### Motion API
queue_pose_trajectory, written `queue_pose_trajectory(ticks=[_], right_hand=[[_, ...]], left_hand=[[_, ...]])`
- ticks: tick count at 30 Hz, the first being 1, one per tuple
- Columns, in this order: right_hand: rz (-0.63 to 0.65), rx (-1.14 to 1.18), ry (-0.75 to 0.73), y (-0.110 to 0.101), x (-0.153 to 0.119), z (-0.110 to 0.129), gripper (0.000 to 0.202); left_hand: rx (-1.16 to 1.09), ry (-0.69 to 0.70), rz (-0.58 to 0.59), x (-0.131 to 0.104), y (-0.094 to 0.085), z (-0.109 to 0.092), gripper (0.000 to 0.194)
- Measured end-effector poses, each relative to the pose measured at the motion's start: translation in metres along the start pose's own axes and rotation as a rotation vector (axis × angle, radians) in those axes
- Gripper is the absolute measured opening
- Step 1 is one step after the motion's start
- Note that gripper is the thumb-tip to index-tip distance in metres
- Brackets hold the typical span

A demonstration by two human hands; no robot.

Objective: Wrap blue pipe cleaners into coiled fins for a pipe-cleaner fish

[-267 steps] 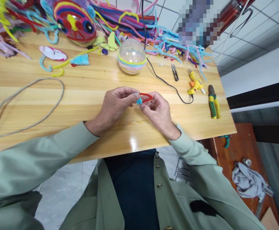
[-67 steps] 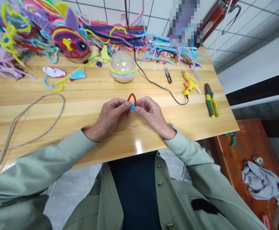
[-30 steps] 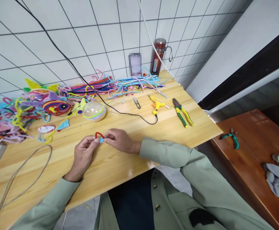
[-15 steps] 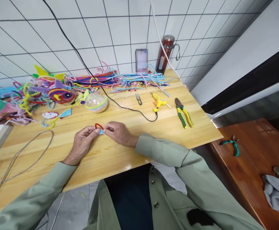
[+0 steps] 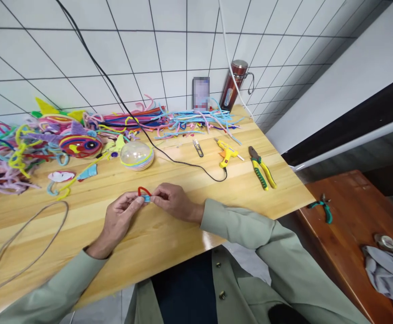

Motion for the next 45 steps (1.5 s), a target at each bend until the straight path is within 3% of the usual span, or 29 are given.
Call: queue_pose_trajectory(ticks=[9, 16, 26, 33, 38, 41, 45], right_hand=[[0.013, 0.018, 0.059, -0.002, -0.005, -0.003, 0.022], [-0.025, 0.225, 0.265, -0.01, -0.005, -0.006, 0.041], [-0.046, 0.184, 0.27, -0.007, -0.004, -0.002, 0.058], [-0.043, 0.253, 0.276, -0.008, -0.002, 0.002, 0.061], [-0.034, 0.183, 0.249, -0.009, -0.001, 0.006, 0.059], [-0.014, 0.136, 0.25, -0.011, -0.002, 0.007, 0.057], [-0.006, 0.036, 0.224, -0.016, -0.001, 0.007, 0.049]], left_hand=[[0.071, 0.018, 0.107, 0.002, 0.003, -0.003, 0.047], [-0.045, 0.03, 0.196, 0.001, 0.008, -0.014, 0.054], [-0.042, 0.103, 0.266, 0.003, 0.01, -0.013, 0.049], [0.059, 0.144, 0.308, 0.003, 0.007, -0.021, 0.038], [0.05, 0.131, 0.345, 0.003, 0.007, -0.021, 0.035], [0.046, 0.146, 0.296, 0.002, 0.008, -0.02, 0.032], [0.024, 0.221, 0.059, 0.002, 0.004, -0.02, 0.023]])
Point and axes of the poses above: each hand's wrist, its own x-axis towards the middle knuckle, its own y-axis out of the palm, z = x × y, the point moved 2 cm from there along x, towards the middle knuckle, and after that the axes turned 5 degrees about -z, right-handed, at the moved point
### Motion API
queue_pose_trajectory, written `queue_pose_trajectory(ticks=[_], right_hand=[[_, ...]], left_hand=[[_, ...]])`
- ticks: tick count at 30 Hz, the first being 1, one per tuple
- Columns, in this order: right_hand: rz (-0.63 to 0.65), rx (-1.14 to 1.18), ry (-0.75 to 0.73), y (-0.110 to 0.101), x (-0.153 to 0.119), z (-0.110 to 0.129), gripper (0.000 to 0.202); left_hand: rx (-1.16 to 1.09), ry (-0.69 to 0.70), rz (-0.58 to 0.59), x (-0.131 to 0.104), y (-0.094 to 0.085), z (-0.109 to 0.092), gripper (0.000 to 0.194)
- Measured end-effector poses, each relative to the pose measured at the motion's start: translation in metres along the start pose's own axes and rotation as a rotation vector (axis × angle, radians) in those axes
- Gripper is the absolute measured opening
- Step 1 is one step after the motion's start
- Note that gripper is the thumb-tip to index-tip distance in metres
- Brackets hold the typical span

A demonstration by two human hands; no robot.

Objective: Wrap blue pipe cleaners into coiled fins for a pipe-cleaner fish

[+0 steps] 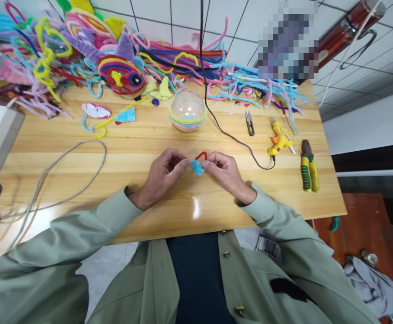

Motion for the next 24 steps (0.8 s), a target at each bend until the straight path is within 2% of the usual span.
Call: queue_pose_trajectory(ticks=[3, 7, 11, 15, 20, 24], right_hand=[[-0.033, -0.228, -0.097, -0.005, 0.003, 0.0, 0.04], [-0.054, -0.403, -0.191, -0.008, 0.008, 0.004, 0.033], [-0.059, -0.494, -0.181, -0.006, 0.015, 0.004, 0.02], [-0.103, -0.523, -0.243, -0.004, 0.017, -0.009, 0.027], [-0.073, -0.447, -0.365, -0.005, 0.013, -0.024, 0.027], [-0.041, -0.411, -0.343, -0.005, 0.013, -0.024, 0.022]], left_hand=[[0.077, 0.065, -0.044, 0.001, -0.003, -0.002, 0.022], [0.232, 0.167, 0.067, 0.002, -0.001, -0.001, 0.026], [0.335, 0.305, 0.135, 0.002, 0.0, 0.004, 0.016], [0.379, 0.415, 0.142, 0.002, 0.0, 0.005, 0.014], [0.381, 0.418, 0.189, 0.003, 0.0, 0.002, 0.015], [0.411, 0.452, 0.196, 0.002, -0.002, 0.004, 0.007]])
Point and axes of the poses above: each hand's wrist, its own x-axis towards the middle knuckle, its own y-axis out of the palm, z = x × y, the point moved 2 cm from there along x, towards the middle knuckle, and after that the axes turned 5 degrees about -z, right-handed, at the moved point
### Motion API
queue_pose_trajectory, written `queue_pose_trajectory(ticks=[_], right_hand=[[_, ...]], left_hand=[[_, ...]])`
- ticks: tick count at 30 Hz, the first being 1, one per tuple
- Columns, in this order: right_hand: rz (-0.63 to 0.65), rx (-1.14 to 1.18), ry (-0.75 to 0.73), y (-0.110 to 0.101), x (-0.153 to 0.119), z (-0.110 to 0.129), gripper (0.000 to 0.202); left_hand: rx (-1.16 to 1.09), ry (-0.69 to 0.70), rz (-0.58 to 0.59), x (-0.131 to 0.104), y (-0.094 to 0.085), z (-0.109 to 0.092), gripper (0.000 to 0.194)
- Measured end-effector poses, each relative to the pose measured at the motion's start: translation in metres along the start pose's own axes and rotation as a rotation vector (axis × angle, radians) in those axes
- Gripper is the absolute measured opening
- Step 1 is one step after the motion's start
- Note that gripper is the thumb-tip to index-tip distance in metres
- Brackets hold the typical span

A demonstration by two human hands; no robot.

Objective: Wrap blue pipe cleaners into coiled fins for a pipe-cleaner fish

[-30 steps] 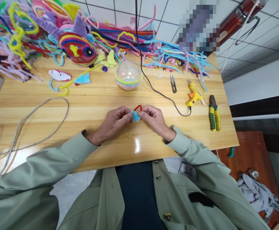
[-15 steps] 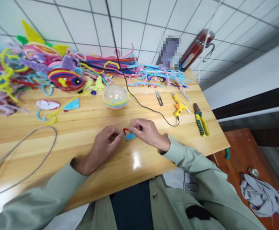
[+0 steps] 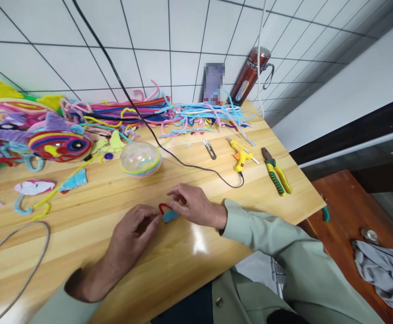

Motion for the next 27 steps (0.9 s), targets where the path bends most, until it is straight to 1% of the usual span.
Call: queue_pose_trajectory(ticks=[1, 3, 5, 8, 12, 17, 22, 27], right_hand=[[0.011, 0.002, 0.012, -0.0001, 0.0009, 0.0006, 0.02], [0.035, 0.001, 0.031, -0.0004, 0.0027, 0.0019, 0.017], [0.05, -0.004, 0.033, -0.0009, 0.0039, 0.0031, 0.015], [0.068, -0.024, 0.019, -0.0015, 0.0048, 0.0043, 0.014], [0.089, -0.058, 0.008, -0.0002, 0.0055, 0.004, 0.013], [0.09, -0.065, 0.019, 0.0009, 0.0057, 0.0031, 0.014], [0.091, -0.06, -0.009, -0.0004, 0.0064, 0.0043, 0.012], [0.122, -0.077, 0.005, -0.0009, 0.0073, 0.0049, 0.014]], left_hand=[[0.017, 0.018, -0.009, -0.0013, 0.0002, 0.0012, 0.006], [0.05, 0.055, -0.019, -0.004, 0.0012, 0.0038, 0.01], [0.06, 0.075, -0.003, -0.0057, 0.0024, 0.0059, 0.012], [0.043, 0.083, 0.034, -0.0058, 0.0032, 0.0066, 0.011], [0.039, 0.108, 0.039, -0.0038, 0.0022, 0.0045, 0.009], [0.028, 0.111, 0.018, -0.0026, 0.0022, 0.0041, 0.008], [0.044, 0.124, 0.021, -0.0026, 0.003, 0.0047, 0.008], [0.048, 0.105, 0.024, -0.0034, 0.0032, 0.0054, 0.009]])
Point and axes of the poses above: each hand's wrist, its own x-axis towards the middle knuckle, its own y-axis out of the palm, z = x × y, the point moved 2 cm from there along x, towards the middle knuckle, and after that the axes turned 5 degrees about -z, right-handed, at the moved point
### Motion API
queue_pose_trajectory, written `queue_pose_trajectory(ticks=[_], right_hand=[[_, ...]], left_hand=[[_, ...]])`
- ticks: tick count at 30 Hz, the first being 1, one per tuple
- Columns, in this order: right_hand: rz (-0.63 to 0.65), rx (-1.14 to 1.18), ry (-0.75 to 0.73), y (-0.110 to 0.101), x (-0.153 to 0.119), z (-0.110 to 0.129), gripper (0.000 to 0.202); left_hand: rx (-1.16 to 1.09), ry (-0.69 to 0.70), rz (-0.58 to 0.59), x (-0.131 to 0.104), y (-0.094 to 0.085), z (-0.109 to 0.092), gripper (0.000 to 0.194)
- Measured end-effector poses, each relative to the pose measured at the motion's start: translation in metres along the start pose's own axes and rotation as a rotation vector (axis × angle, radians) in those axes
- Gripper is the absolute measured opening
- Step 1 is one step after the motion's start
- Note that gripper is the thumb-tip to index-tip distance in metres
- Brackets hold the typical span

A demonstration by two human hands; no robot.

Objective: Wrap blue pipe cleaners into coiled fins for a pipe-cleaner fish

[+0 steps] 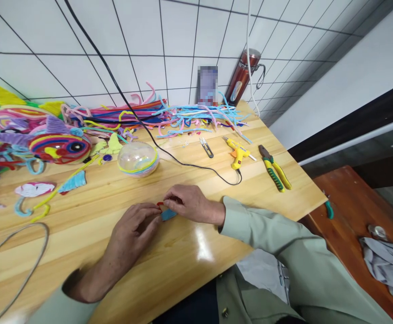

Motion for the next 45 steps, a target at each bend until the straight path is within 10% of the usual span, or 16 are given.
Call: queue_pose_trajectory(ticks=[23, 28, 34, 45], right_hand=[[0.011, -0.059, -0.005, -0.008, 0.004, 0.013, 0.016], [-0.174, -0.364, 0.111, -0.107, -0.002, 0.0, 0.018], [-0.367, -0.812, 0.636, -0.258, 0.031, -0.092, 0.032], [-0.229, -0.863, 0.753, -0.276, 0.097, -0.185, 0.048]], left_hand=[[0.1, 0.182, 0.056, -0.003, 0.008, 0.0, 0.013], [0.051, 0.134, 0.056, 0.0, 0.006, -0.001, 0.015], [0.032, 0.15, 0.026, 0.004, 0.009, 0.001, 0.016], [0.0, 0.165, -0.003, 0.007, 0.009, -0.002, 0.017]])
Point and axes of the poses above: each hand's wrist, its own x-axis towards the middle knuckle, its own y-axis out of the palm, z = x × y, the point moved 2 cm from there along x, towards the middle knuckle, and after that the axes turned 5 degrees about -z, right-handed, at the moved point
